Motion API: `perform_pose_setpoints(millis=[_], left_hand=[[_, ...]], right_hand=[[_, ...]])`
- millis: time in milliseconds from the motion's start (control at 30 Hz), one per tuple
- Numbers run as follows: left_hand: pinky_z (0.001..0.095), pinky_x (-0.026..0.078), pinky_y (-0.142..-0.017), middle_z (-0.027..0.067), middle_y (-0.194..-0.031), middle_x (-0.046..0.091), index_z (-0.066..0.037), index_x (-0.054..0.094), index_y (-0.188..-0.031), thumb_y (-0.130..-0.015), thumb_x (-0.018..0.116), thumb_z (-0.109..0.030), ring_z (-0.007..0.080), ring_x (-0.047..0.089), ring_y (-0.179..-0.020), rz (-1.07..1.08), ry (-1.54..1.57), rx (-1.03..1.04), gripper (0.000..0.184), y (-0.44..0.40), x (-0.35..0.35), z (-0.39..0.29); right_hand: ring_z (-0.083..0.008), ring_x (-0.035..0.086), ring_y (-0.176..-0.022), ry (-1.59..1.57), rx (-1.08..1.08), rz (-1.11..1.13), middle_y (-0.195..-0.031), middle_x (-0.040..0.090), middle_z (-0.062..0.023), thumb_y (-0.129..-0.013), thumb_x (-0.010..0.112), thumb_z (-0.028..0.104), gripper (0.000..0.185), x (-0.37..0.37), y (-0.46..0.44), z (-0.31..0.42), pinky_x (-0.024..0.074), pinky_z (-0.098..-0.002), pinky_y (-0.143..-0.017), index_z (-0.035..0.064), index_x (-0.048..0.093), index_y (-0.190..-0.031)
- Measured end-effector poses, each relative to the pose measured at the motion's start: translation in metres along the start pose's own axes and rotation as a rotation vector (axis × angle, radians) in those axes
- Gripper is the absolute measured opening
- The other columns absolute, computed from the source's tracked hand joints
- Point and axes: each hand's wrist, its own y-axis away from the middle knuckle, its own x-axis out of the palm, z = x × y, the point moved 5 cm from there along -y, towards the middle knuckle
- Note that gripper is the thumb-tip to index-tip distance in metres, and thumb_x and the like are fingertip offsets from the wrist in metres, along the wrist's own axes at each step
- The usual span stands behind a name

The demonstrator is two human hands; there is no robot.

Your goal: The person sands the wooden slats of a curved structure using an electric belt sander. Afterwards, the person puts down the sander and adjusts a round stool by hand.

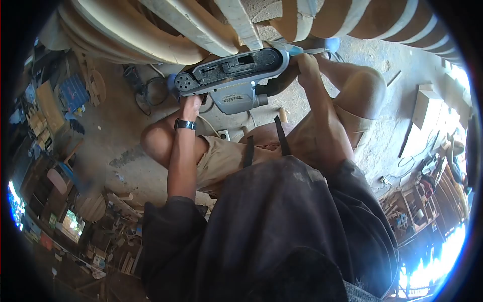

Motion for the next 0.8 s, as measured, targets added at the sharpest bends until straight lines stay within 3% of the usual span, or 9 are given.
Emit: perform_pose_setpoints(millis=[33,100,300,367,433,567,633,700,800], left_hand=[[0.0235,0.036,-0.046,0.0025,-0.074,0.052,-0.008,0.057,-0.087,-0.087,0.052,-0.01,0.0094,0.045,-0.058,-0.012,0.022,0.024,0.005,-0.004,0.0,0.002],[0.023,0.036,-0.046,0.0022,-0.074,0.052,-0.008,0.057,-0.087,-0.087,0.052,-0.009,0.0089,0.045,-0.059,-0.03,0.042,0.052,0.005,-0.004,-0.001,-0.002],[0.0236,0.038,-0.048,0.0003,-0.075,0.052,-0.009,0.058,-0.088,-0.087,0.054,-0.01,0.0075,0.046,-0.062,-0.009,-0.373,0.241,0.005,0.016,0.003,-0.036],[0.0252,0.041,-0.051,-0.0006,-0.077,0.053,-0.01,0.058,-0.093,-0.087,0.055,-0.013,0.0069,0.047,-0.063,0.015,-0.043,-0.101,0.007,0.038,0.009,-0.06],[0.0247,0.04,-0.048,-0.0012,-0.074,0.053,-0.012,0.059,-0.095,-0.088,0.057,-0.016,0.0069,0.046,-0.057,-0.014,0.044,-0.106,0.009,0.039,0.004,-0.05],[0.0235,0.039,-0.047,-0.0015,-0.077,0.056,-0.011,0.06,-0.098,-0.087,0.059,-0.017,0.0064,0.047,-0.058,-0.017,0.069,-0.126,0.013,0.047,0.002,-0.051],[0.0229,0.039,-0.04,0.0054,-0.068,0.062,-0.003,0.061,-0.091,-0.082,0.059,-0.011,0.0095,0.056,-0.052,-0.067,0.119,-0.019,0.012,0.058,0.003,-0.073],[0.0235,0.041,-0.042,0.0056,-0.069,0.063,-0.002,0.062,-0.092,-0.081,0.06,-0.011,0.0097,0.056,-0.053,-0.055,0.15,0.052,0.013,0.063,0.004,-0.085],[0.0248,0.044,-0.047,0.0057,-0.071,0.063,-0.001,0.062,-0.092,-0.08,0.06,-0.01,0.0104,0.057,-0.056,-0.051,0.144,0.134,0.015,0.065,0.008,-0.098]], right_hand=[[-0.0252,0.064,-0.064,-0.002,-0.005,-0.006,-0.07,0.065,-0.0165,-0.06,0.059,0.002,0.015,-0.006,0.001,-0.003,0.0474,-0.033,-0.057,-0.0041,0.067,-0.072],[-0.0275,0.064,-0.066,0.935,-1.023,0.123,-0.071,0.066,-0.0155,-0.06,0.06,-0.004,0.015,0.009,0.027,0.026,0.0488,-0.0321,-0.059,0.0017,0.067,-0.073],[-0.0312,0.065,-0.067,0.747,-1.302,0.154,-0.071,0.065,-0.0147,-0.061,0.062,-0.005,0.013,0.006,0.034,0.032,0.0508,-0.0326,-0.058,0.0028,0.063,-0.073],[-0.0315,0.065,-0.066,0.685,-1.403,0.17,-0.071,0.065,-0.015,-0.062,0.062,-0.003,0.011,0.007,0.045,0.035,0.0506,-0.0329,-0.056,0.0021,0.061,-0.072],[-0.0328,0.064,-0.064,0.742,-1.276,0.145,-0.07,0.064,-0.0155,-0.065,0.062,-0.001,0.011,0.007,0.054,0.041,0.0501,-0.034,-0.055,0.0026,0.057,-0.074],[-0.0296,0.062,-0.065,0.607,-1.585,0.183,-0.072,0.064,-0.016,-0.071,0.056,0.0,0.01,0.003,0.075,0.052,0.05,-0.0368,-0.057,0.0027,0.053,-0.08],[-0.026,0.061,-0.067,0.556,-1.505,0.182,-0.074,0.064,-0.0157,-0.072,0.056,0.003,0.008,0.0,0.074,0.049,0.049,-0.0348,-0.061,-0.0008,0.057,-0.079],[-0.0235,0.06,-0.068,-0.154,-0.237,0.343,-0.074,0.064,-0.0139,-0.071,0.057,0.006,0.014,-0.008,0.037,0.021,0.0464,-0.031,-0.066,-0.0051,0.061,-0.077],[-0.0209,0.059,-0.071,-0.202,-0.174,0.33,-0.074,0.063,-0.0128,-0.072,0.057,0.009,0.02,-0.006,0.058,0.032,0.0432,-0.0279,-0.071,-0.0086,0.063,-0.077]])
